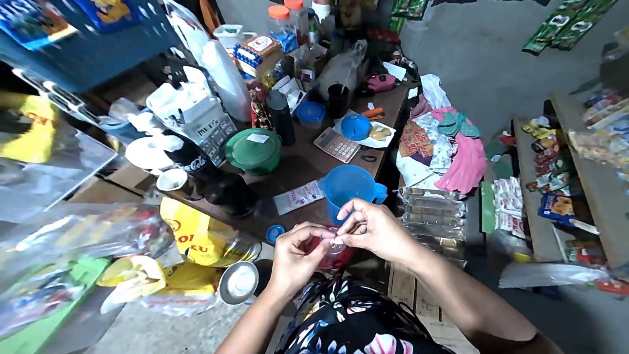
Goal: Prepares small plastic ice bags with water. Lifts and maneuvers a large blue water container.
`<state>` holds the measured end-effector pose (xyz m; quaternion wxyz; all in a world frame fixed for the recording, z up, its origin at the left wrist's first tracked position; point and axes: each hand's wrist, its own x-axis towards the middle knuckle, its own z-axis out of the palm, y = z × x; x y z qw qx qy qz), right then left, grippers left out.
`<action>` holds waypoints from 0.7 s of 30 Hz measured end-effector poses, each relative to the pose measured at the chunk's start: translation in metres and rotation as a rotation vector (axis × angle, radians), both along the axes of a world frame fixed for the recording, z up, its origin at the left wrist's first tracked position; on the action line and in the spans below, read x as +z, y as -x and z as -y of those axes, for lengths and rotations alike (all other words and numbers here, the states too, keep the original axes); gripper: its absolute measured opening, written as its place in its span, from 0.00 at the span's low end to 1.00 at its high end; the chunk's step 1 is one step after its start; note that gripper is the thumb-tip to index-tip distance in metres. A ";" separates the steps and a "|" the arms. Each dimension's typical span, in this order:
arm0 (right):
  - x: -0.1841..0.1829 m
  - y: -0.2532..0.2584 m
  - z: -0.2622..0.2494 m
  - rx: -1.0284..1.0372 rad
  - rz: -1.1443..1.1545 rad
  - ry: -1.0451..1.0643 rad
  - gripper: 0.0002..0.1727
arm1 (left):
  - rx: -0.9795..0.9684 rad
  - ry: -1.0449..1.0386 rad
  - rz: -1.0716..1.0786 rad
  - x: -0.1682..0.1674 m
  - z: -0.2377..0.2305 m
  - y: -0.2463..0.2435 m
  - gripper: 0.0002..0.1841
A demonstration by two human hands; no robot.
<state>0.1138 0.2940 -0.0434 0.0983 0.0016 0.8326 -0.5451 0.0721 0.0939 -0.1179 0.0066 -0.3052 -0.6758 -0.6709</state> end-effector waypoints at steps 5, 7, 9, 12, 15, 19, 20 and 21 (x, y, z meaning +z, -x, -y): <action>0.005 0.001 0.016 0.115 -0.171 -0.292 0.17 | -0.085 -0.088 0.070 -0.009 0.009 0.005 0.05; 0.001 0.001 0.023 0.162 -0.361 -0.389 0.15 | -0.118 -0.117 0.107 -0.012 0.013 0.007 0.06; -0.005 0.005 0.028 0.220 -0.593 -0.465 0.10 | -0.122 -0.149 0.141 -0.013 0.016 0.008 0.05; -0.004 0.015 0.030 0.371 -0.826 -0.529 0.06 | -0.131 -0.178 0.171 -0.016 0.021 0.012 0.04; 0.004 0.021 0.035 0.498 -0.993 -0.612 0.06 | -0.144 -0.164 0.156 -0.013 0.024 0.014 0.04; 0.015 0.026 0.042 0.559 -1.139 -0.701 0.05 | -0.164 -0.110 0.173 -0.001 0.028 0.015 0.07; 0.016 0.026 0.043 0.548 -1.146 -0.704 0.06 | -0.175 -0.101 0.174 0.001 0.029 0.016 0.08; 0.016 0.025 0.044 0.530 -1.136 -0.696 0.06 | -0.186 -0.100 0.160 0.002 0.029 0.018 0.08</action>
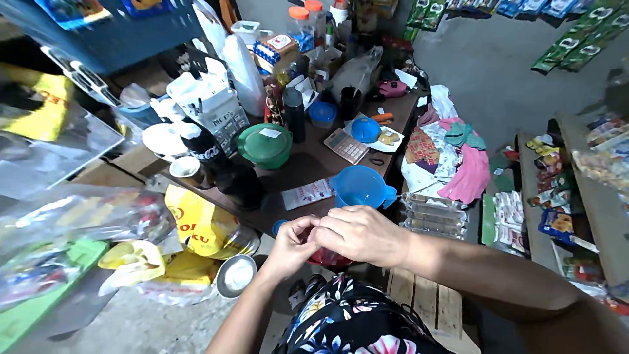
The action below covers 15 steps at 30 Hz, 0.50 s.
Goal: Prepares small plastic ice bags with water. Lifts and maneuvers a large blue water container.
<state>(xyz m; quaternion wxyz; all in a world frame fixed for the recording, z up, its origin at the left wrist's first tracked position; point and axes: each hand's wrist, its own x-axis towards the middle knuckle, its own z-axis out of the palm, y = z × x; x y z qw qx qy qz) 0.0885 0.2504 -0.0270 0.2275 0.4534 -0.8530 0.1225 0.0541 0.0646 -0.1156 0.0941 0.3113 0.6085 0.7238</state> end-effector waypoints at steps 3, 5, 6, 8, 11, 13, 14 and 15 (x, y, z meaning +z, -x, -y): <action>-0.005 -0.003 -0.002 -0.062 0.072 0.155 0.05 | 0.026 -0.048 -0.073 -0.002 -0.001 0.002 0.04; -0.015 -0.005 -0.005 -0.112 0.145 0.299 0.04 | 0.046 -0.099 -0.082 -0.007 -0.007 0.001 0.03; -0.021 -0.006 -0.008 -0.148 0.192 0.337 0.06 | 0.051 -0.109 -0.081 -0.011 -0.010 0.000 0.03; -0.029 -0.012 -0.016 -0.258 0.290 0.302 0.16 | 0.050 -0.105 -0.094 -0.015 -0.013 -0.001 0.02; -0.036 -0.019 -0.021 -0.412 0.291 0.196 0.28 | 0.036 -0.095 -0.141 -0.016 -0.014 0.000 0.03; -0.036 -0.023 -0.019 -0.424 0.251 0.168 0.26 | 0.031 -0.089 -0.149 -0.016 -0.015 0.001 0.04; -0.036 -0.023 -0.018 -0.415 0.239 0.167 0.25 | 0.026 -0.085 -0.150 -0.015 -0.016 0.001 0.03; -0.035 -0.024 -0.017 -0.405 0.234 0.173 0.23 | 0.022 -0.080 -0.154 -0.015 -0.017 0.000 0.02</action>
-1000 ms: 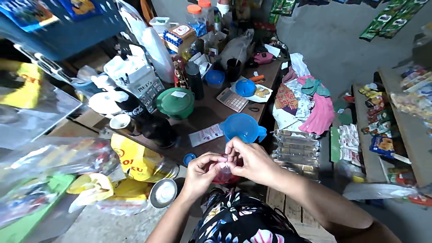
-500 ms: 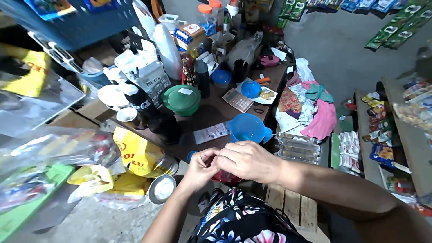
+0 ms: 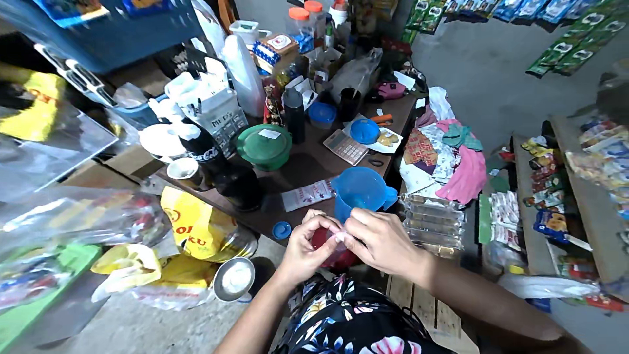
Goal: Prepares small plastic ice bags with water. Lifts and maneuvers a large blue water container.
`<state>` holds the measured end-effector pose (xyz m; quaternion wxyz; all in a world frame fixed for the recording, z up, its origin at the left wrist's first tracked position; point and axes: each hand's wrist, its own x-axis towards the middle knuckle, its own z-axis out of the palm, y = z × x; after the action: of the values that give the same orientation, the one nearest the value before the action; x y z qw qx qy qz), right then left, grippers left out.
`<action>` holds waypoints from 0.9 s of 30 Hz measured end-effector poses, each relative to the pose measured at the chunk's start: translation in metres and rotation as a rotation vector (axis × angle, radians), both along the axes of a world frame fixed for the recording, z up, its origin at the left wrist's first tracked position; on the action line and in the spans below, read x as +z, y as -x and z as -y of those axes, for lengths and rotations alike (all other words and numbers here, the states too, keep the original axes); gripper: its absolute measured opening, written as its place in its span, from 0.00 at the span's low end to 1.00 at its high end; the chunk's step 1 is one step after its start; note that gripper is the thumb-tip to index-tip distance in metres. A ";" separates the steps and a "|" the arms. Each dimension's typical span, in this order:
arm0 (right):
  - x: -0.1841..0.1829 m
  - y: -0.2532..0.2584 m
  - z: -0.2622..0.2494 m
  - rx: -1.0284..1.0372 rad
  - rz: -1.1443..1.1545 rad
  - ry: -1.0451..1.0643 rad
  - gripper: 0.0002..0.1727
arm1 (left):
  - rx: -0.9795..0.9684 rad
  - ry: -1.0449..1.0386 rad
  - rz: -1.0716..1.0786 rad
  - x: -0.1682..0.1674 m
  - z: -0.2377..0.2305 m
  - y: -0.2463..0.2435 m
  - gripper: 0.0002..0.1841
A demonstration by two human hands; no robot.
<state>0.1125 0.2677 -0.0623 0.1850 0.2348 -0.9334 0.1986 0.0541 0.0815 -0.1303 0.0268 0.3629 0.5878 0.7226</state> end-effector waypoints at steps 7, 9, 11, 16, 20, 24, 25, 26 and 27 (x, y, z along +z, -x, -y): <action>0.001 -0.009 0.005 0.062 -0.074 0.178 0.19 | -0.066 -0.036 -0.055 -0.008 -0.004 -0.001 0.03; 0.001 -0.010 0.008 0.065 -0.115 0.191 0.19 | -0.087 -0.043 -0.073 -0.011 -0.002 0.000 0.03; 0.001 -0.010 0.008 0.051 -0.140 0.205 0.19 | -0.082 -0.030 -0.083 -0.011 -0.002 -0.001 0.03; 0.002 -0.011 0.005 -0.036 -0.175 0.171 0.19 | -0.012 0.088 -0.139 0.005 0.000 0.000 0.08; -0.004 -0.019 0.000 -0.060 -0.107 0.377 0.21 | 0.126 0.146 -0.243 0.018 -0.005 -0.003 0.08; -0.016 -0.054 -0.014 -0.255 0.458 0.901 0.25 | 0.096 0.095 -0.299 0.042 -0.023 -0.011 0.06; -0.023 -0.063 -0.015 -0.334 0.697 1.073 0.26 | 0.066 0.091 -0.338 0.053 -0.029 -0.015 0.06; -0.034 -0.071 -0.015 -0.386 0.921 1.269 0.29 | 0.029 0.094 -0.386 0.065 -0.037 -0.021 0.06; -0.045 -0.078 -0.015 -0.369 1.083 1.455 0.31 | -0.020 0.103 -0.436 0.076 -0.046 -0.028 0.07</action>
<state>0.1905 0.2824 -0.1075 -0.1461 -0.2165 -0.5605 0.7859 0.0825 0.1277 -0.0539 -0.0751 0.5144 0.6122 0.5958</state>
